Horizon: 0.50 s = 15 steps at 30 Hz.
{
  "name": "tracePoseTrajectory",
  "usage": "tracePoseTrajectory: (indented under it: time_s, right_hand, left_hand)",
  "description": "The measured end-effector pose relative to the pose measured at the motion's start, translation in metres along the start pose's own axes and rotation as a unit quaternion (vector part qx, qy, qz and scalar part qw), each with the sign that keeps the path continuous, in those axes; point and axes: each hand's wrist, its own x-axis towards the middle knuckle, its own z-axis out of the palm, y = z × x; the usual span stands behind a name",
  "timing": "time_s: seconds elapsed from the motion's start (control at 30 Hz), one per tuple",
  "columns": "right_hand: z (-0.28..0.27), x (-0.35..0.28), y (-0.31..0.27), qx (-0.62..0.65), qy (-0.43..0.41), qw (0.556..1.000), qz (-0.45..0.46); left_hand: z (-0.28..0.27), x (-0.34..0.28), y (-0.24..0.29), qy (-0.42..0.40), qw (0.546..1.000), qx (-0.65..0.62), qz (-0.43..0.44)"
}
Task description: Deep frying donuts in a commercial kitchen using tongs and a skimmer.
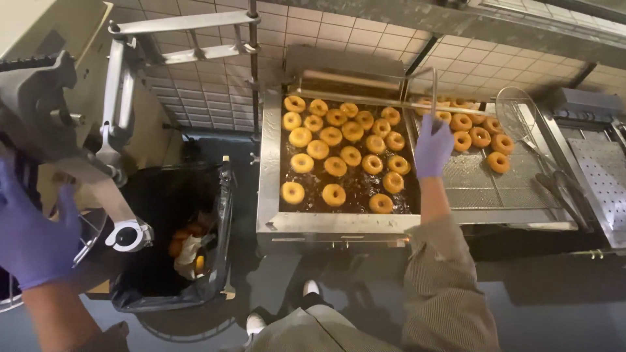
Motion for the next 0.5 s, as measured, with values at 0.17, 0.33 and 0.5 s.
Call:
tracePoseTrajectory:
  time_s: [0.17, 0.33, 0.5]
  right_hand:
    - [0.019, 0.078, -0.046, 0.020, -0.026, 0.999, -0.008]
    - [0.101, 0.182, -0.016, 0.007, -0.053, 0.997, -0.062]
    - [0.173, 0.261, -0.030, 0.040, -0.094, 0.992, -0.075]
  left_hand:
    - [0.081, -0.057, -0.084, -0.069, 0.989, 0.006, -0.134]
    - [0.059, -0.095, 0.005, -0.061, 0.976, -0.081, -0.195]
    - [0.042, -0.170, 0.114, 0.047, 0.993, 0.012, -0.104]
